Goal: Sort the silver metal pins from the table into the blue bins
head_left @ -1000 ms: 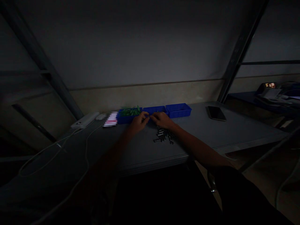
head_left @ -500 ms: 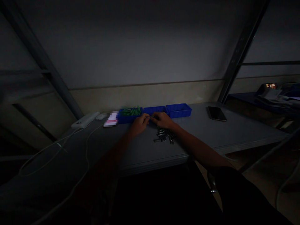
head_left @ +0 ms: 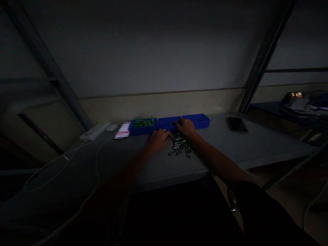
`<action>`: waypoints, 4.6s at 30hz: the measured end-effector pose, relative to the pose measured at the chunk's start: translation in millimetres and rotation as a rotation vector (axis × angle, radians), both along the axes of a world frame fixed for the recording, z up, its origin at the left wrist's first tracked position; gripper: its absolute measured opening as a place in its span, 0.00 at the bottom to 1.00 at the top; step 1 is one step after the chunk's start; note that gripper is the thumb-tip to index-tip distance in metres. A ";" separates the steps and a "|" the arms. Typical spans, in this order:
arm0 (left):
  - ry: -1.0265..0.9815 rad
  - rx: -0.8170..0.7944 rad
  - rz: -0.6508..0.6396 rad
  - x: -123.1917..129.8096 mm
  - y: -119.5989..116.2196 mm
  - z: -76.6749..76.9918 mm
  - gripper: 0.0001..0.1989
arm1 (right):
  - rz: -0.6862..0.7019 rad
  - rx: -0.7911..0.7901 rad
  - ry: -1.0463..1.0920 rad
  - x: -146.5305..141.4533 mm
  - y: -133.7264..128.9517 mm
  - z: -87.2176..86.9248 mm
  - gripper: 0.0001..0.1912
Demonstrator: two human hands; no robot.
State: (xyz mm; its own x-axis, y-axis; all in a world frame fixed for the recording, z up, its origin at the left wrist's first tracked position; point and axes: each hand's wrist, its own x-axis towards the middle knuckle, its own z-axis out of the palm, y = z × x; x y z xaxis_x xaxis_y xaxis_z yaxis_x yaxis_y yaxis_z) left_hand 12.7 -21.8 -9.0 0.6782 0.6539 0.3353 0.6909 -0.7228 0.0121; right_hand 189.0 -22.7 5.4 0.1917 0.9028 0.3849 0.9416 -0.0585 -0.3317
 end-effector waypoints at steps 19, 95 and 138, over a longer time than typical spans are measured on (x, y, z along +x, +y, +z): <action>-0.440 -0.187 -0.024 -18.3 28.5 -3.0 0.08 | 0.179 0.177 0.017 -23.3 -18.0 9.9 0.14; -0.539 -0.158 -0.024 -23.1 24.1 11.4 0.14 | 0.502 0.184 0.027 -33.7 -12.4 -3.5 0.15; -0.483 -0.140 -0.047 -21.5 19.8 11.8 0.16 | 0.489 0.146 0.068 -32.2 -12.7 1.7 0.15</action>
State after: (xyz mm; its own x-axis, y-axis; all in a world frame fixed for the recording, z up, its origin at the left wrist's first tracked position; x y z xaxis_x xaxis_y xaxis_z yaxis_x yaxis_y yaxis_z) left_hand -8.8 -2.0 2.8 0.4966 0.6875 0.5298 0.5493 -0.7215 0.4215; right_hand 156.8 -35.5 7.0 -0.2108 0.8309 0.5150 0.8231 0.4350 -0.3650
